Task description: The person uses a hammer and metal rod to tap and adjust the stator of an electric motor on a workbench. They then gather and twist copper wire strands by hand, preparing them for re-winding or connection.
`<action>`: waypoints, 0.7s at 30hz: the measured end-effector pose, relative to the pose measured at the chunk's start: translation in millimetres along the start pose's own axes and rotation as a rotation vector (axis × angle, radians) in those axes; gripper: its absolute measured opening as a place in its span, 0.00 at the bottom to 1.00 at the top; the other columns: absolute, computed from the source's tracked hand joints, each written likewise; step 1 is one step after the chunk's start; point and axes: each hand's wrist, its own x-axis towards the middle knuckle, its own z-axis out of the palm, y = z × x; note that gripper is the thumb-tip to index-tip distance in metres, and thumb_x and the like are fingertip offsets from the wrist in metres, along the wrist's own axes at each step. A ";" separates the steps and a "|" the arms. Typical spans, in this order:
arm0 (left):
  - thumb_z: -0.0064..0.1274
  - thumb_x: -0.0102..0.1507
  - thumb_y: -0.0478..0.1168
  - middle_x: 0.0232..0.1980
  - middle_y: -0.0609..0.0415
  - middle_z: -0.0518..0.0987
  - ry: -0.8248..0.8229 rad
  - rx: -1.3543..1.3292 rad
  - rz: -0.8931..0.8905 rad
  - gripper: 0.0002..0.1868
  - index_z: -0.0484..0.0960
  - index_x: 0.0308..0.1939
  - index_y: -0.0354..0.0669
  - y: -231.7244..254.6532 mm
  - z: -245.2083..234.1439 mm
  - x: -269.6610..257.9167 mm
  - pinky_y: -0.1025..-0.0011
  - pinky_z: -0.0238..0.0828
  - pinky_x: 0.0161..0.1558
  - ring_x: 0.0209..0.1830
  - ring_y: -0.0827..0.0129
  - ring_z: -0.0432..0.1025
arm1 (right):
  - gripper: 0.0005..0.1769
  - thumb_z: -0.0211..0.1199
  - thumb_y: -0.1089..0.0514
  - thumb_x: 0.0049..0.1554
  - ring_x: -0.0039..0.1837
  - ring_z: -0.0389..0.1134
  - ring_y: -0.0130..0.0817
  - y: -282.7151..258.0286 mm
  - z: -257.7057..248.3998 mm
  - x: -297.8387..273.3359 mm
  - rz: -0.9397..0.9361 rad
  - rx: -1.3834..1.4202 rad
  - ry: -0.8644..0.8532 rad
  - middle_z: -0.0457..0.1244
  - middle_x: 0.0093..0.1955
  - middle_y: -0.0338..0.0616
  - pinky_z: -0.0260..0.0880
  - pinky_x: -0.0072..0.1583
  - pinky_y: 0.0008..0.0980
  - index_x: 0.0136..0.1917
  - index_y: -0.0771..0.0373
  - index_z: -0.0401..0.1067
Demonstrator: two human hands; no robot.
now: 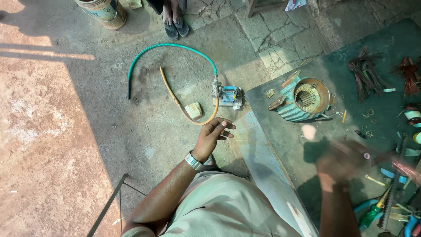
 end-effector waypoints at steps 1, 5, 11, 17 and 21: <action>0.42 0.73 0.47 0.51 0.52 0.85 -0.010 0.005 -0.003 0.16 0.78 0.53 0.39 6.1 -0.9 -2.3 0.73 0.73 0.45 0.42 0.73 0.79 | 0.15 0.58 0.47 0.60 0.46 0.71 0.55 -14.9 18.0 0.3 0.061 0.003 -0.418 0.68 0.41 0.56 0.69 0.49 0.49 0.49 0.60 0.76; 0.45 0.72 0.45 0.52 0.51 0.84 -0.020 0.076 0.008 0.15 0.78 0.56 0.38 40.1 -8.9 20.8 0.70 0.73 0.46 0.44 0.69 0.78 | 0.13 0.61 0.49 0.58 0.44 0.70 0.56 -56.8 36.6 15.2 -0.031 0.333 -0.353 0.68 0.39 0.57 0.69 0.47 0.50 0.45 0.61 0.76; 0.41 0.74 0.47 0.60 0.48 0.81 -0.402 -0.083 -0.017 0.23 0.74 0.66 0.34 52.9 9.5 14.1 0.67 0.72 0.62 0.60 0.67 0.76 | 0.15 0.62 0.52 0.60 0.42 0.68 0.53 -86.9 31.5 17.3 -0.332 0.559 -0.281 0.65 0.35 0.49 0.64 0.46 0.50 0.36 0.63 0.69; 0.43 0.75 0.43 0.54 0.47 0.81 -0.497 -0.487 -0.189 0.22 0.72 0.66 0.28 73.0 31.5 2.5 0.65 0.73 0.60 0.53 0.67 0.77 | 0.12 0.64 0.51 0.58 0.48 0.68 0.52 -102.8 42.3 15.5 -0.465 0.582 -0.224 0.67 0.42 0.47 0.65 0.49 0.48 0.41 0.62 0.72; 0.51 0.72 0.37 0.41 0.56 0.78 -0.466 -0.282 -0.087 0.19 0.75 0.66 0.32 78.0 39.9 3.7 0.75 0.71 0.43 0.38 0.76 0.73 | 0.14 0.62 0.49 0.60 0.47 0.70 0.47 -96.1 44.0 21.0 -0.359 0.385 -0.454 0.68 0.40 0.46 0.64 0.56 0.48 0.41 0.61 0.74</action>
